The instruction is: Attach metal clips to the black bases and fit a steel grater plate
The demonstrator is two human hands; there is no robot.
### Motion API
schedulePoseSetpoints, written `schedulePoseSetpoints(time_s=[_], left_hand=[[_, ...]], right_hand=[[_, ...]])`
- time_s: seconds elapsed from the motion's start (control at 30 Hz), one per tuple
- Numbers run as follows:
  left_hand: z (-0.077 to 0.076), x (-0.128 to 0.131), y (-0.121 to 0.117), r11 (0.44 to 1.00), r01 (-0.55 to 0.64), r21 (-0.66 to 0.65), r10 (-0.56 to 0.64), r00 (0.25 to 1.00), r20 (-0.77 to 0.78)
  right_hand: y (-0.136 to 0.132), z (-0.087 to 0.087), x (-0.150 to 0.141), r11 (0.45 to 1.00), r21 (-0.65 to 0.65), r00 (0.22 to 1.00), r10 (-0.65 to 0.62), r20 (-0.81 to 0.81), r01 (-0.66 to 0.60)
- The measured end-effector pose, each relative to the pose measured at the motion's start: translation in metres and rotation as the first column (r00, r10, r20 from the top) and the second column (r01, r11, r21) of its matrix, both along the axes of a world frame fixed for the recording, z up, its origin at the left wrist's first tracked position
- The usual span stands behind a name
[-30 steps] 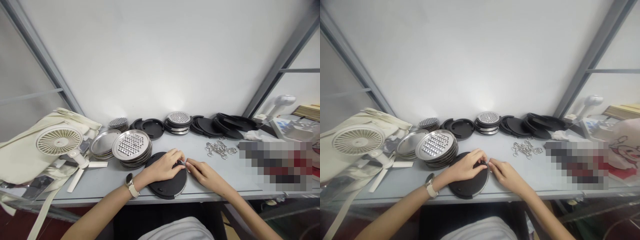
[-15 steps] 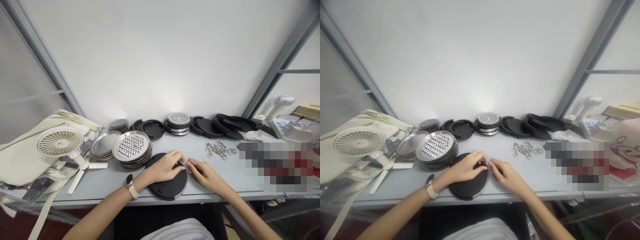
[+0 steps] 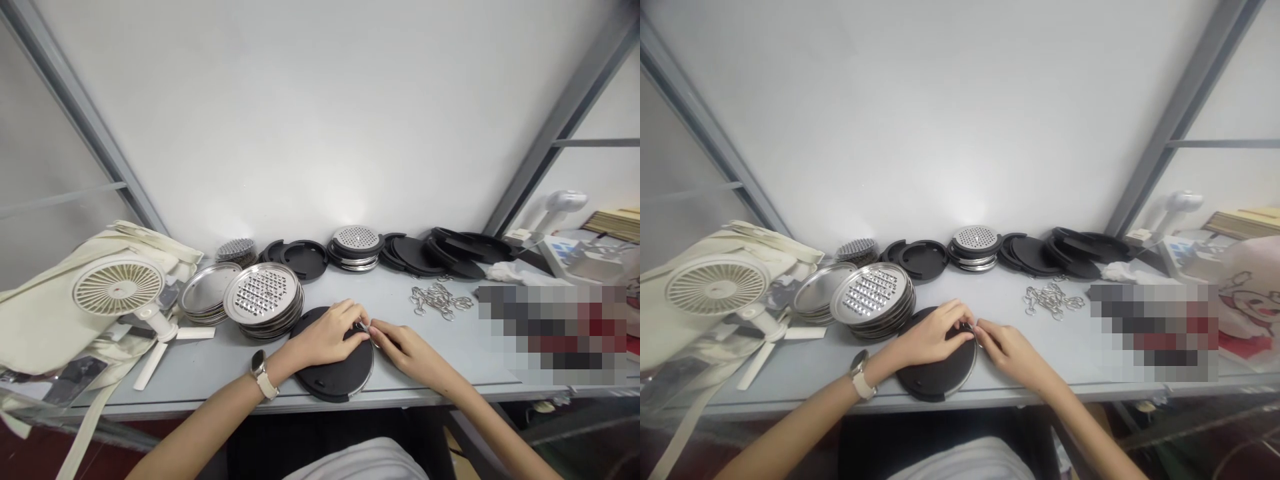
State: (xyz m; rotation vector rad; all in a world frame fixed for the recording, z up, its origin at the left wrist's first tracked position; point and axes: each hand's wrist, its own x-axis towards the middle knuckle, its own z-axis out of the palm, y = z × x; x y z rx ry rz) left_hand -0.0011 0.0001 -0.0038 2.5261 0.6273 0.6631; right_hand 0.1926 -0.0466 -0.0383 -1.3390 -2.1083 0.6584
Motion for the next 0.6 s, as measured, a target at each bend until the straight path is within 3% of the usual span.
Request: schedulePoseSetpoints(time_s=[0.6], left_hand=[[0.0002, -0.0004, -0.0006, 0.999, 0.023, -0.023, -0.022, 0.999, 0.023]], right_hand=[[-0.0023, 0.0004, 0.0018, 0.999, -0.006, 0.999, 0.039, 0.005, -0.039]])
